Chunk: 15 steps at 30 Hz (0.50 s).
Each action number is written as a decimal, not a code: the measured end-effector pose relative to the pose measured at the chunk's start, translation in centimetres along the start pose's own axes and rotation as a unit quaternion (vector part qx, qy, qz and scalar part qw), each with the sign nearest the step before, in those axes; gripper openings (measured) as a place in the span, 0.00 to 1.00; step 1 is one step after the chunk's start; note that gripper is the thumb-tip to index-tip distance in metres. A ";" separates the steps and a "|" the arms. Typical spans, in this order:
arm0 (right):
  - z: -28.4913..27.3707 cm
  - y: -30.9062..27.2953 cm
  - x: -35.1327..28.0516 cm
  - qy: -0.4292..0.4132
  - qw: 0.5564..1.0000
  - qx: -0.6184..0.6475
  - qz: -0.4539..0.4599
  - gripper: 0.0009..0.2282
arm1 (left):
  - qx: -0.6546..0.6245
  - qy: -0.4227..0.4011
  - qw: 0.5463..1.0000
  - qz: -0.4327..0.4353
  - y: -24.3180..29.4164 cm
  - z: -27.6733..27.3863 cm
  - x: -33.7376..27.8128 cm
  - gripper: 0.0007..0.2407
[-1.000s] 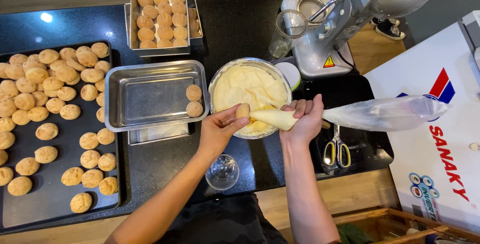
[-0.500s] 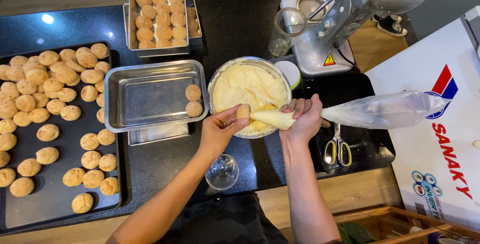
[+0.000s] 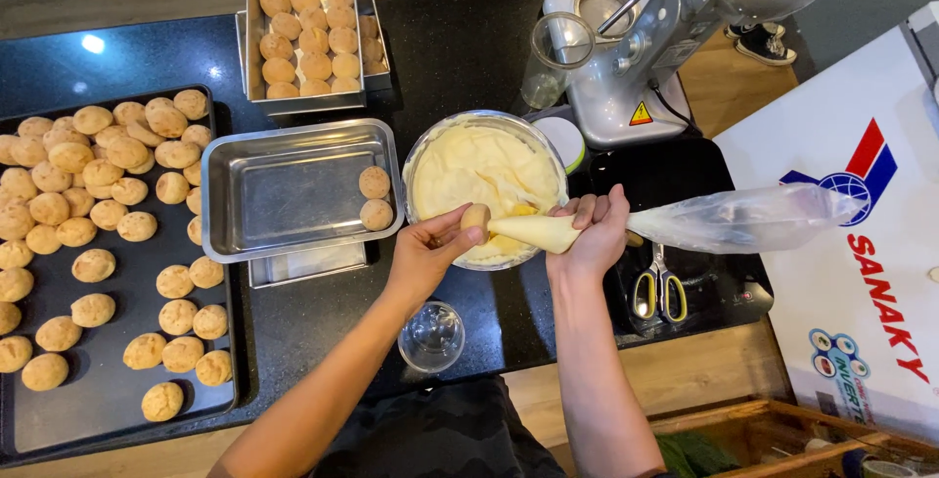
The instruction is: The person holds a piping bag filled with cream and inserts its tip into small round breads one at a time, squeezing cream into each and placing the filled bread into a metal tray. Near the end they refill the piping bag with cream from the bowl using a spatula.
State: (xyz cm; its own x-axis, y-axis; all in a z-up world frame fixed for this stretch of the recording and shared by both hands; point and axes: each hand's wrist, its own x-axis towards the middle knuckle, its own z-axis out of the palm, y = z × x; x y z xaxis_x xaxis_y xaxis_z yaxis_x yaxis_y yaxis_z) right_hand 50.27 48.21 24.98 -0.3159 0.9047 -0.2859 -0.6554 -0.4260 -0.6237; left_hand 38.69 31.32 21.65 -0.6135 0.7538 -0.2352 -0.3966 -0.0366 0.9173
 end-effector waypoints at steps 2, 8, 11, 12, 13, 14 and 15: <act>-0.1 -0.1 0.0 0.007 1.000 -0.001 0.001 0.21 | -0.011 -0.008 1.000 -0.008 0.0 -0.2 0.2 0.21; -0.8 -1.2 -0.3 0.018 1.000 0.010 0.001 0.22 | -0.038 -0.044 0.998 -0.039 0.1 -0.4 1.3 0.18; -2.3 -2.4 -0.1 0.019 0.999 0.008 -0.036 0.22 | 0.017 -0.070 0.997 -0.029 -0.4 -0.7 2.3 0.19; -3.0 -2.9 0.1 0.018 0.997 -0.004 -0.072 0.21 | 0.059 -0.084 0.995 -0.016 -0.6 -0.9 2.7 0.19; -3.5 -3.3 0.2 0.021 0.997 -0.003 -0.074 0.21 | 0.060 -0.088 0.994 -0.018 -0.1 -0.6 2.6 0.19; -4.1 -3.8 0.3 0.028 0.996 0.008 -0.085 0.21 | 0.138 -0.111 0.984 0.029 0.4 -0.4 2.6 0.19; -4.6 -4.2 0.4 0.033 0.995 0.020 -0.095 0.22 | 0.215 -0.134 0.964 0.077 0.8 -0.1 2.6 0.19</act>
State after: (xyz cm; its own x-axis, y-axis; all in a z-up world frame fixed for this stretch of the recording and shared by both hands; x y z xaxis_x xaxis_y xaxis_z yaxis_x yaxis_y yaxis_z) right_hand 56.08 50.46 24.14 -0.1382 0.9670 -0.2142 -0.7258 -0.2460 -0.6424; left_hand 36.65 33.18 21.77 -0.4220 0.9054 -0.0474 0.0399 0.0708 0.9967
